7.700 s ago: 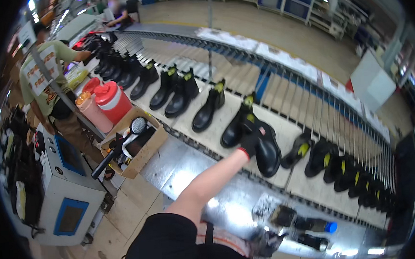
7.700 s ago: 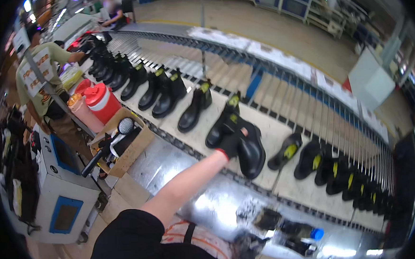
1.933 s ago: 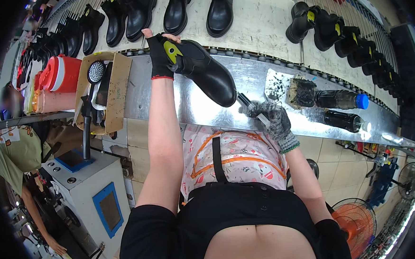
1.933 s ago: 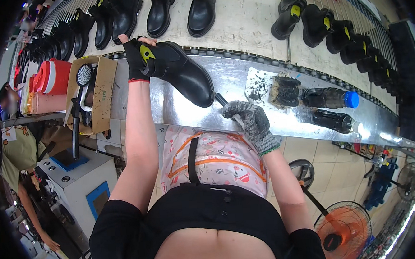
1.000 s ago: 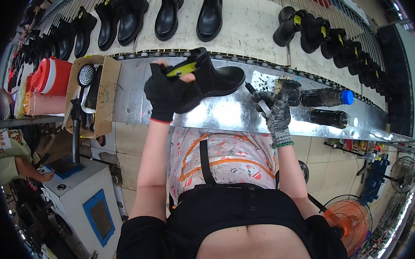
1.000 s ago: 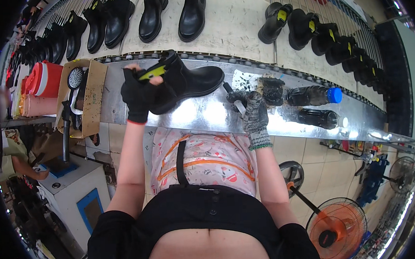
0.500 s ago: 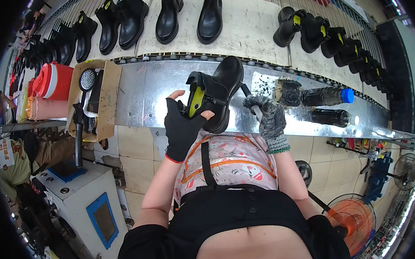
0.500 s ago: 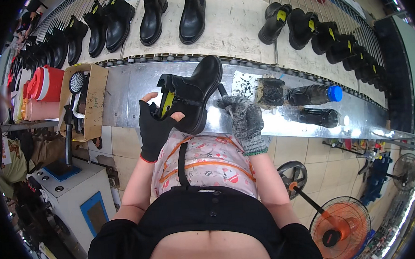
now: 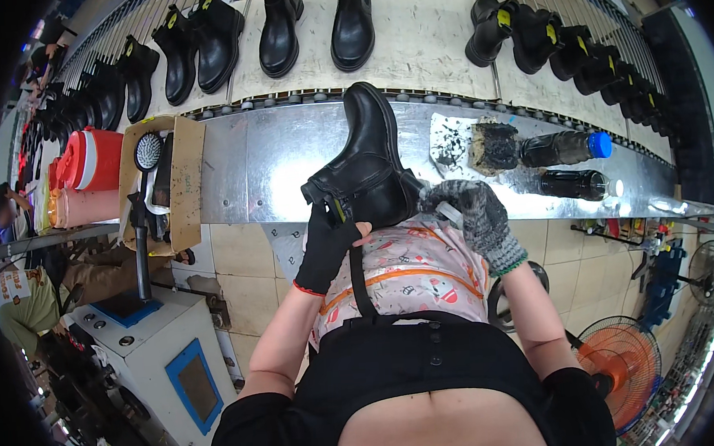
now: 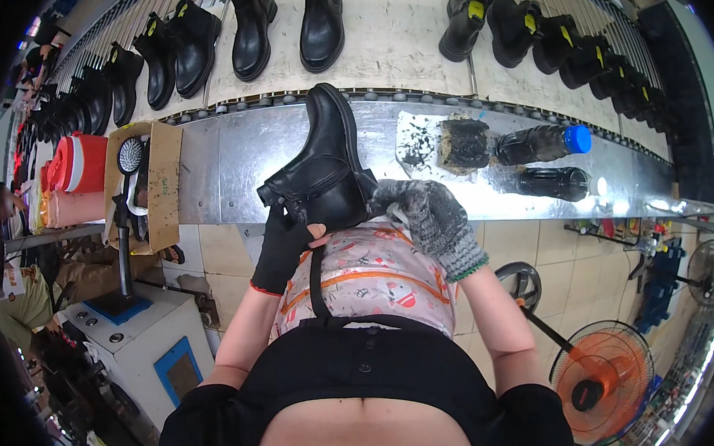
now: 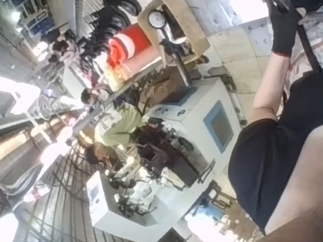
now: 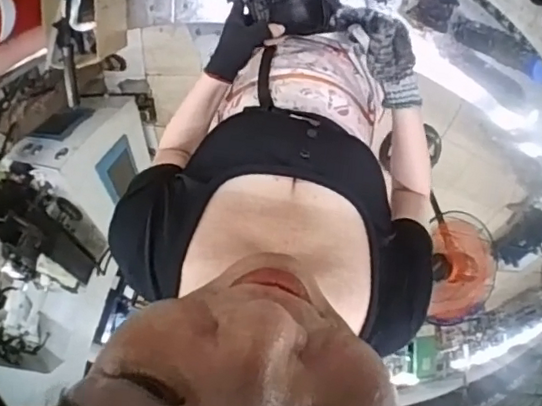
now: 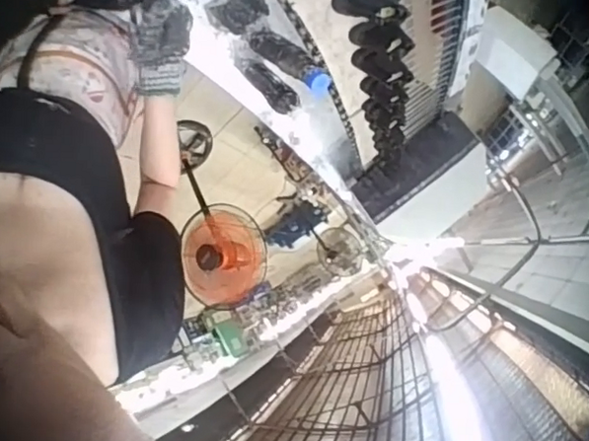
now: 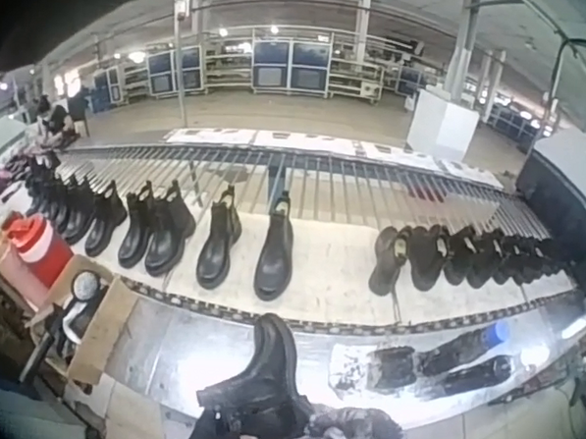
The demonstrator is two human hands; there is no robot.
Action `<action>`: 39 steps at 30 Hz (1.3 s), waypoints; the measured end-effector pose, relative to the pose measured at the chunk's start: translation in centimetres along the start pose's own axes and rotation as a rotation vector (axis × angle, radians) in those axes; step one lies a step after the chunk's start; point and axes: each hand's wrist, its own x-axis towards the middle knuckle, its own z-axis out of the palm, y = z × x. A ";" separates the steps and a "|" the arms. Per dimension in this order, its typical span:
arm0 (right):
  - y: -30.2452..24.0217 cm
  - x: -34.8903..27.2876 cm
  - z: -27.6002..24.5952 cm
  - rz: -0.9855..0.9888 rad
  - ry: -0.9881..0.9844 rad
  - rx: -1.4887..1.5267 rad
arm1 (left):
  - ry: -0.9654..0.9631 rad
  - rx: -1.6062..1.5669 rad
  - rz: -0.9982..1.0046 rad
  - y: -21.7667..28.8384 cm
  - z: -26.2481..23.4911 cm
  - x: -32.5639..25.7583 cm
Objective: Applying adhesive and cleaning the surface of boots on a production line.
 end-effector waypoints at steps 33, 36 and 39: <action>14.9 -4.8 7.5 0.266 0.727 1.221 | -0.204 -0.032 0.165 8.7 7.8 15.8; 18.6 -5.3 8.5 0.310 0.478 1.939 | -0.270 0.265 0.384 9.7 11.2 25.0; 14.7 -4.5 8.7 0.277 0.729 1.274 | 0.145 0.917 0.398 9.3 17.1 30.2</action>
